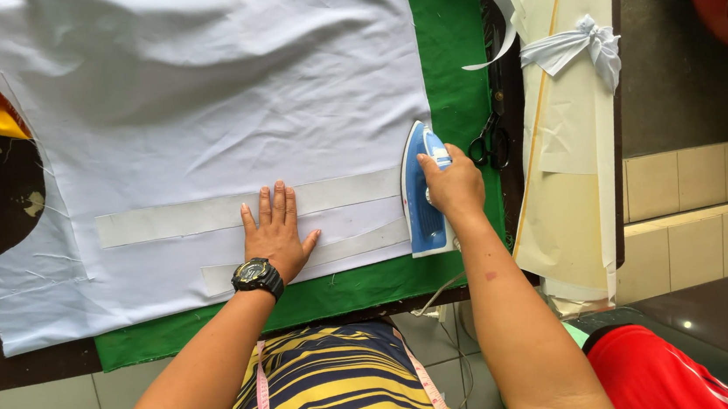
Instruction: The person irons a white fabric piece laid on a green table using a blue iron. After ironing, they use scissors to cut along the edges of the fabric and remove excess material.
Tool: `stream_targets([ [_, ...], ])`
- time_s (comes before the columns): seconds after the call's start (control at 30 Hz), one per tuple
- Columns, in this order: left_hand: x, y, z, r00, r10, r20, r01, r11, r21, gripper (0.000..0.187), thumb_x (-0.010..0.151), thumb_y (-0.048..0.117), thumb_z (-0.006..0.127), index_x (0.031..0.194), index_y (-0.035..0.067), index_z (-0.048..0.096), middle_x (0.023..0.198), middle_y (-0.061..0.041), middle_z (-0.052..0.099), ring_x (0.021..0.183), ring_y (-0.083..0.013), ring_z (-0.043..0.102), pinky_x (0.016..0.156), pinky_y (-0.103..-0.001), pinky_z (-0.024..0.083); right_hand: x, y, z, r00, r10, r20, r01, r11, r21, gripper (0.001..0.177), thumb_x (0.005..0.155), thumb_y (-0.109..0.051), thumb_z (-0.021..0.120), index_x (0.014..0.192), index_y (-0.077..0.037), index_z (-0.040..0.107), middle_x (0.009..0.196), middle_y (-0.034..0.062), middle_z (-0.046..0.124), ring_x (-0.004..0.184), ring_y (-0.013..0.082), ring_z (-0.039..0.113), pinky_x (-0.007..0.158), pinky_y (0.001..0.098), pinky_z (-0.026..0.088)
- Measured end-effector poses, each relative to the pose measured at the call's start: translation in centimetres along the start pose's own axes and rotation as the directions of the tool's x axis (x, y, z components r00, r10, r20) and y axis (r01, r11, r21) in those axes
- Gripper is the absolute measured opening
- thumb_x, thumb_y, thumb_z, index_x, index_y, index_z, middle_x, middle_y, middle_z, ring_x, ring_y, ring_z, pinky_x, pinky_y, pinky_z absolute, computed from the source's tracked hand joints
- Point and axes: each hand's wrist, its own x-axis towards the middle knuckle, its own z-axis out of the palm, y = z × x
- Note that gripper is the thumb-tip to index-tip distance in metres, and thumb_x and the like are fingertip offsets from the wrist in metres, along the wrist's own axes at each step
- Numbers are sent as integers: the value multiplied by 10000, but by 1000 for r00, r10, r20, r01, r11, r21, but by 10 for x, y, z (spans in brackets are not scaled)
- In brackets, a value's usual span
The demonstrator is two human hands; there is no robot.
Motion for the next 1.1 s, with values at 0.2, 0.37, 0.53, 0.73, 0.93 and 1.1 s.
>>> stream_targets([
  [0.2,-1,0,-6,999,-20,48,20,1000,-15,913,999,671,346,1647,80,92,1739,-119,-12,1591,-341,-40,1234,-647,-14,-16,-12,-13,1000,-8,15,8,1000,20,652,927,-591,661,1435,-185,613,1229,192,716,1211,390,652,1000,508,529],
  [0.37,1,3,-12,997,-37,61,38,999,-23,898,1007,661,347,1643,73,113,1737,-128,3,1591,-344,-29,1235,-645,-1,-17,-12,-13,1000,-15,6,15,999,29,655,932,-583,669,1437,-170,612,1226,194,716,1205,393,655,993,513,531],
  [0.53,4,-4,-13,997,-61,45,63,997,-44,873,1011,650,351,1651,101,123,1736,-133,17,1591,-354,-17,1229,-654,12,-35,-16,-8,998,-51,33,51,999,4,653,933,-585,663,1446,-183,604,1222,197,718,1202,409,651,992,526,528],
  [0.73,0,-28,-9,994,-111,-3,110,992,-67,853,1010,651,356,1656,141,132,1737,-140,6,1591,-360,-29,1223,-664,-15,-113,-65,3,975,-98,199,108,993,-41,660,961,-536,610,1474,-124,556,1215,289,704,1211,471,638,1015,560,516],
  [0.93,-8,-52,0,992,-103,-72,95,990,-108,817,1015,633,373,1660,192,138,1736,-138,17,1592,-359,-17,1218,-676,8,-143,-100,42,924,-239,299,274,958,-80,691,961,-568,584,1487,-123,528,1128,319,716,1125,496,678,946,570,548],
  [1.1,-7,-58,2,982,-126,-143,98,976,-193,782,1023,584,421,1657,204,167,1722,-157,110,1583,-366,92,1218,-674,92,-158,-135,58,859,-423,290,456,888,-57,642,980,-481,630,1447,-46,555,1065,320,727,1031,481,719,850,546,590],
])
